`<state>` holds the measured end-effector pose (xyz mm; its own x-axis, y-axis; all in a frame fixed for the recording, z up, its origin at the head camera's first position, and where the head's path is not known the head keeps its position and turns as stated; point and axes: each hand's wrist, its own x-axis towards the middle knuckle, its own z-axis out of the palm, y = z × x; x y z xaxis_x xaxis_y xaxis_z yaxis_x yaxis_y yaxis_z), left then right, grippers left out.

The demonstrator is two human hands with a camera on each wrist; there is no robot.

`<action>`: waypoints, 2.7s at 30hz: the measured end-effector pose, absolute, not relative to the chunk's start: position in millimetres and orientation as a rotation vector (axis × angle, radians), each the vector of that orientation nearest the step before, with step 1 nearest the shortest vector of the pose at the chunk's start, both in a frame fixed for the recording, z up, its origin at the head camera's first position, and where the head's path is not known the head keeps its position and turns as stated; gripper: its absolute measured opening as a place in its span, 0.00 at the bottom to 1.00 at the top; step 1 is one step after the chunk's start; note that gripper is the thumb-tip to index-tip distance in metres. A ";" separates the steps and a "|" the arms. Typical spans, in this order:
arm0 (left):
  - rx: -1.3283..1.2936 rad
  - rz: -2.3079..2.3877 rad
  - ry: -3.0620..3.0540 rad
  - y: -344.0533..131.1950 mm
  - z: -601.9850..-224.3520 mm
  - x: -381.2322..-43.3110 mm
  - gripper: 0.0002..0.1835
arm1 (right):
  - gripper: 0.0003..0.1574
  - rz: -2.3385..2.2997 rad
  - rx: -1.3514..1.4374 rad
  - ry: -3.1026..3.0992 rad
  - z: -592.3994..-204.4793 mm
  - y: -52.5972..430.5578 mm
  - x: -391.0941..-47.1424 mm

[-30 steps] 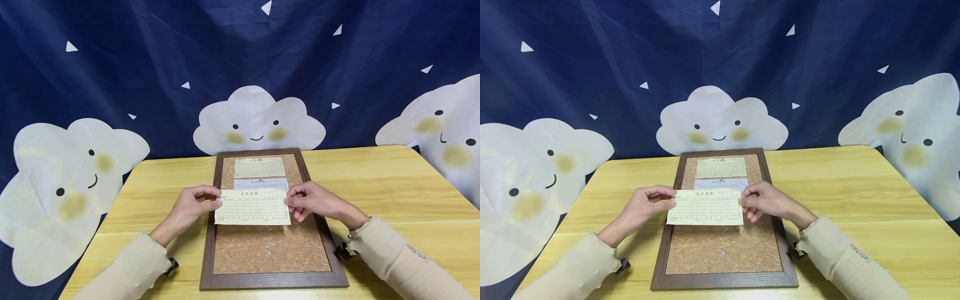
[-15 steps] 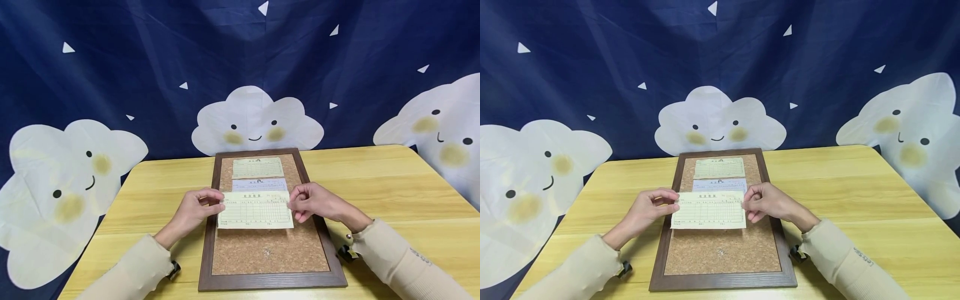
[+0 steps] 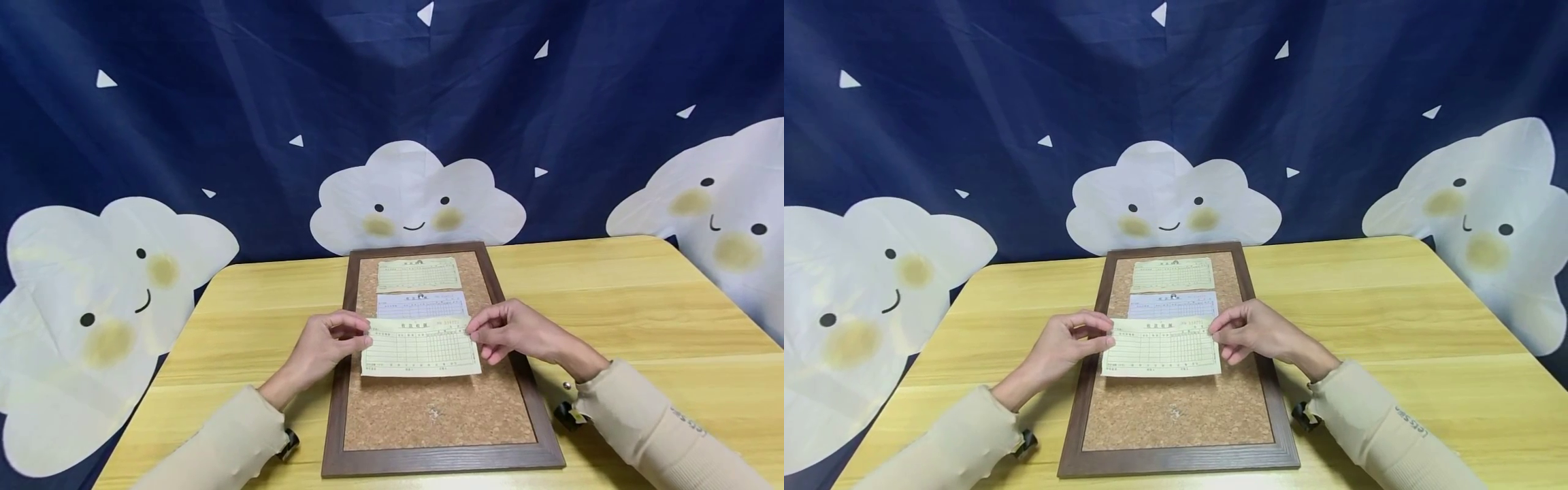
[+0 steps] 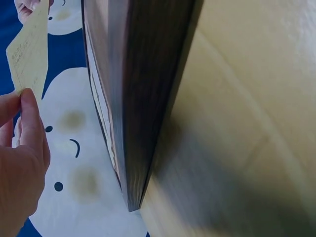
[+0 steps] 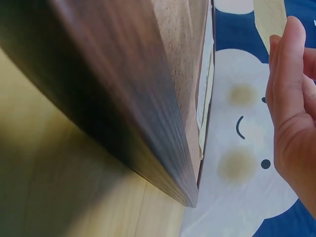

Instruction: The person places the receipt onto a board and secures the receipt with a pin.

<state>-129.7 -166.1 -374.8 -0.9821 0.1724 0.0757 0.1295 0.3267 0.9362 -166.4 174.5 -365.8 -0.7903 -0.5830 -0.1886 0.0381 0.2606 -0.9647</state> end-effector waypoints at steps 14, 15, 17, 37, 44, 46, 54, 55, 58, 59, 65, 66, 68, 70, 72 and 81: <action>0.385 1.696 2.584 -163.7 -384.3 -130.7 0.06 | 0.14 -1.488 -0.489 2.068 -370.2 177.8 -167.9; 0.390 1.683 2.593 -163.5 -384.7 -130.8 0.05 | 0.14 -1.486 -0.488 2.068 -370.6 177.9 -167.9; 0.397 1.657 2.604 -163.1 -385.6 -131.2 0.05 | 0.14 -1.484 -0.484 2.066 -371.4 178.0 -167.7; 0.488 1.575 2.611 -160.4 -389.7 -133.9 0.04 | 0.13 -1.449 -0.453 2.062 -372.5 180.8 -166.3; 0.492 1.546 2.605 -159.0 -390.8 -135.4 0.03 | 0.13 -1.433 -0.447 2.068 -372.3 181.7 -167.0; 0.496 1.535 2.606 -158.4 -391.6 -136.0 0.04 | 0.13 -1.432 -0.443 2.067 -372.5 181.9 -167.0; 0.528 1.539 2.596 -157.0 -394.7 -137.6 0.04 | 0.13 -1.423 -0.434 2.065 -373.6 181.9 -167.6; 0.530 1.538 2.598 -156.9 -394.8 -137.5 0.04 | 0.12 -1.422 -0.434 2.065 -373.7 182.0 -167.7; 0.541 1.538 2.593 -156.6 -395.1 -137.3 0.04 | 0.12 -1.419 -0.434 2.058 -374.4 182.6 -167.9; 0.545 1.537 2.593 -156.6 -395.3 -137.2 0.04 | 0.12 -1.418 -0.434 2.056 -374.7 182.8 -167.9; 0.557 1.530 2.585 -156.7 -397.6 -137.1 0.03 | 0.11 -1.401 -0.439 2.054 -377.5 183.0 -167.7; 0.559 1.529 2.582 -156.8 -397.9 -137.1 0.04 | 0.11 -1.396 -0.440 2.057 -378.1 183.0 -167.6; 0.563 1.521 2.582 -156.8 -398.4 -137.3 0.04 | 0.11 -1.384 -0.444 2.067 -378.9 182.8 -167.4; 0.568 1.504 2.585 -156.9 -398.5 -137.6 0.04 | 0.11 -1.376 -0.448 2.076 -379.7 182.4 -167.2; 0.568 1.483 2.592 -157.1 -398.4 -137.9 0.04 | 0.10 -1.371 -0.451 2.077 -380.4 181.8 -167.1; 0.551 1.401 2.607 -158.1 -398.9 -139.6 0.04 | 0.10 -1.373 -0.474 2.062 -382.3 178.9 -166.5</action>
<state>-139.6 -158.1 -398.9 -0.9247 0.3764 0.0564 0.2547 0.5018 0.8266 -166.5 178.9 -382.3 -0.7504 -0.5946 -0.2885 0.0369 0.3982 -0.9166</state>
